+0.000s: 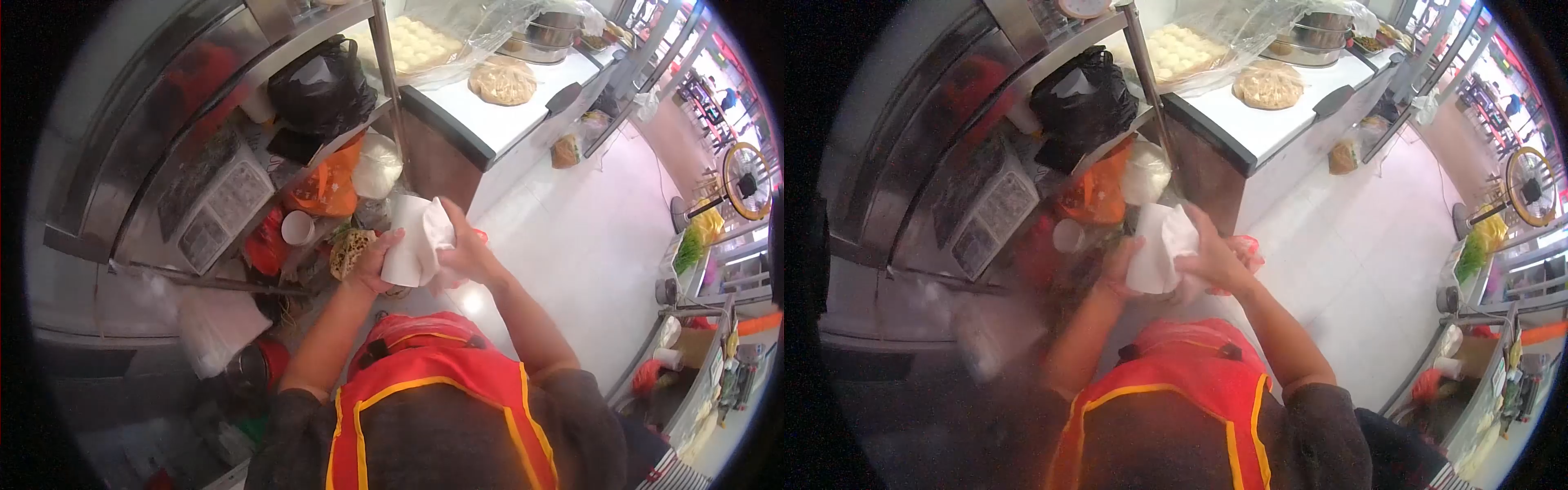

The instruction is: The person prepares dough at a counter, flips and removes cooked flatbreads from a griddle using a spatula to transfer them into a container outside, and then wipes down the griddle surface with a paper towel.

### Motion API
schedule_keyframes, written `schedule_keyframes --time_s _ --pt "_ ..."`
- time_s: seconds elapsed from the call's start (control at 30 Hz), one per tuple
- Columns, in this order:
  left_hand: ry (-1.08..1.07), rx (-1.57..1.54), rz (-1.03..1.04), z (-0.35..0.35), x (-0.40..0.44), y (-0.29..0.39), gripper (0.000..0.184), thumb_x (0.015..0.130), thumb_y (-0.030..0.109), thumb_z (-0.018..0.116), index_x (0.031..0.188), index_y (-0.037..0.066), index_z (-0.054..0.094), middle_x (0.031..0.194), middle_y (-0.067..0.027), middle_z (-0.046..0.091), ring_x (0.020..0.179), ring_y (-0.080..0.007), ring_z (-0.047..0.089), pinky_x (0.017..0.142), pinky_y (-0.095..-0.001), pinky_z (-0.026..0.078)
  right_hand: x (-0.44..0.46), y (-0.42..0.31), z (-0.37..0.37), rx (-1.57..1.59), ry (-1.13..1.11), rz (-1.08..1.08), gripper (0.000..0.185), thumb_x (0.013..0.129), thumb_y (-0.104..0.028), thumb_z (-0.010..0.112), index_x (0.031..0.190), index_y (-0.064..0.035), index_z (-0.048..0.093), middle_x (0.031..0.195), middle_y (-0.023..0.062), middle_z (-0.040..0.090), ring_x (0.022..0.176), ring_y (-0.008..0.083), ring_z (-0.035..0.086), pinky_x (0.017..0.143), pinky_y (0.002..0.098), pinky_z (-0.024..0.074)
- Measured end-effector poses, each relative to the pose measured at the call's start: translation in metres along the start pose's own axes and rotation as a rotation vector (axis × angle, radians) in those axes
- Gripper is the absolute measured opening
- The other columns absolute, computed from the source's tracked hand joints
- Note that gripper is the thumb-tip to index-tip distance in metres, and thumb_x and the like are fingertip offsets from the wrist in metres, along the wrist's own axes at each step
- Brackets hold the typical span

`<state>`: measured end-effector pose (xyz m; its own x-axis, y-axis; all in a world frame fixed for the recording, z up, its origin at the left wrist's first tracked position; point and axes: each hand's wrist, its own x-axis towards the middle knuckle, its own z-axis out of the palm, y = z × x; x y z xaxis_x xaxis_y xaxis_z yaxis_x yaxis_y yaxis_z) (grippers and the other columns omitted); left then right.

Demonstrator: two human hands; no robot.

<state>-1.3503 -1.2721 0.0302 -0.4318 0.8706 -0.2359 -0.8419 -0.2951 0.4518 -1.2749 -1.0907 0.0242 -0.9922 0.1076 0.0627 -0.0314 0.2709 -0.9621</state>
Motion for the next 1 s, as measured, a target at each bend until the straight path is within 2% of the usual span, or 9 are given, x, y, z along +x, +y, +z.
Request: schedule_keyframes --time_s 0.17,0.27,0.37,0.5,0.6,0.7,0.73,0.83,1.0 --pt "0.053 0.196 0.034 -0.014 -0.002 -0.011 0.047 0.086 0.031 0.056 0.122 0.002 0.044 0.110 -0.0107 0.057 0.096 -0.0214 0.058 0.084 -0.0359 0.048 -0.006 -0.001 -0.033 -0.247 -0.589 0.234 0.064 0.069 -0.010 0.059 0.128 -0.0021 0.036 0.117 0.0234 0.049 0.096 0.0295 0.054 0.085 0.0335 0.0414" --pt "0.184 0.056 0.040 -0.011 -0.001 -0.024 0.048 0.086 0.032 0.057 0.122 0.003 0.044 0.111 -0.0109 0.057 0.098 -0.0227 0.058 0.084 -0.0374 0.049 -0.008 0.027 -0.044 -0.077 -0.427 0.220 0.056 0.070 -0.011 0.060 0.123 -0.0039 0.043 0.108 0.0201 0.055 0.082 0.0261 0.058 0.076 0.0326 0.0454" --pt "0.214 -0.011 0.050 -0.025 0.008 -0.037 0.047 0.085 0.029 0.059 0.121 0.003 0.044 0.111 -0.0111 0.056 0.098 -0.0238 0.058 0.083 -0.0390 0.049 -0.013 0.037 -0.042 -0.158 0.061 -0.226 0.048 0.073 -0.013 0.060 0.118 -0.0036 0.048 0.097 0.0138 0.059 0.073 0.0218 0.059 0.067 0.0322 0.0475" --pt "0.286 0.215 0.040 -0.009 0.010 -0.044 0.046 0.081 0.021 0.063 0.120 0.003 0.044 0.110 -0.0120 0.056 0.098 -0.0246 0.058 0.083 -0.0409 0.049 -0.019 0.006 -0.038 0.585 0.037 0.093 0.030 0.082 -0.005 0.054 0.112 -0.0022 0.053 0.101 0.0078 0.058 0.097 0.0159 0.055 0.084 0.0306 0.0440" --pt "0.426 0.409 0.186 -0.038 0.043 -0.058 0.048 0.077 0.016 0.066 0.118 0.003 0.045 0.107 -0.0133 0.057 0.096 -0.0241 0.059 0.080 -0.0404 0.051 -0.020 0.038 -0.003 1.264 0.225 0.274 0.023 0.087 -0.014 0.047 0.105 -0.0003 0.053 0.101 0.0117 0.057 0.090 0.0240 0.056 0.082 0.0370 0.0462" --pt "0.711 1.337 0.616 -0.036 0.046 -0.026 0.050 0.074 0.016 0.067 0.117 0.002 0.045 0.102 -0.0135 0.058 0.092 -0.0235 0.060 0.074 -0.0377 0.052 -0.019 0.028 0.008 1.509 0.275 0.296 0.022 0.089 -0.019 0.044 0.099 -0.0014 0.053 0.096 0.0119 0.056 0.087 0.0256 0.057 0.077 0.0394 0.0485" --pt "0.742 1.174 0.611 -0.043 0.046 -0.006 0.054 0.073 0.018 0.068 0.117 0.001 0.044 0.102 -0.0149 0.058 0.091 -0.0253 0.059 0.075 -0.0380 0.050 -0.018 0.017 0.009 1.617 0.310 0.318 0.021 0.089 -0.020 0.044 0.096 -0.0022 0.053 0.093 0.0116 0.056 0.086 0.0258 0.057 0.073 0.0404 0.0504" --pt "0.815 0.681 0.562 -0.081 0.032 0.081 0.064 0.070 0.025 0.071 0.119 -0.002 0.040 0.105 -0.0189 0.056 0.089 -0.0308 0.058 0.076 -0.0389 0.047 -0.036 -0.002 0.003 1.098 0.503 0.319 0.020 0.089 -0.022 0.045 0.094 -0.0042 0.052 0.088 0.0099 0.054 0.079 0.0240 0.056 0.062 0.0417 0.0524" --pt "1.184 1.222 0.911 -0.094 0.026 0.194 0.076 0.071 0.035 0.069 0.125 -0.004 0.033 0.113 -0.0240 0.050 0.100 -0.0346 0.054 0.086 -0.0435 0.042 -0.027 0.019 -0.013 1.089 0.613 0.296 0.019 0.090 -0.024 0.040 0.088 -0.0086 0.050 0.077 0.0054 0.052 0.069 0.0212 0.052 0.063 0.0385 0.0468"
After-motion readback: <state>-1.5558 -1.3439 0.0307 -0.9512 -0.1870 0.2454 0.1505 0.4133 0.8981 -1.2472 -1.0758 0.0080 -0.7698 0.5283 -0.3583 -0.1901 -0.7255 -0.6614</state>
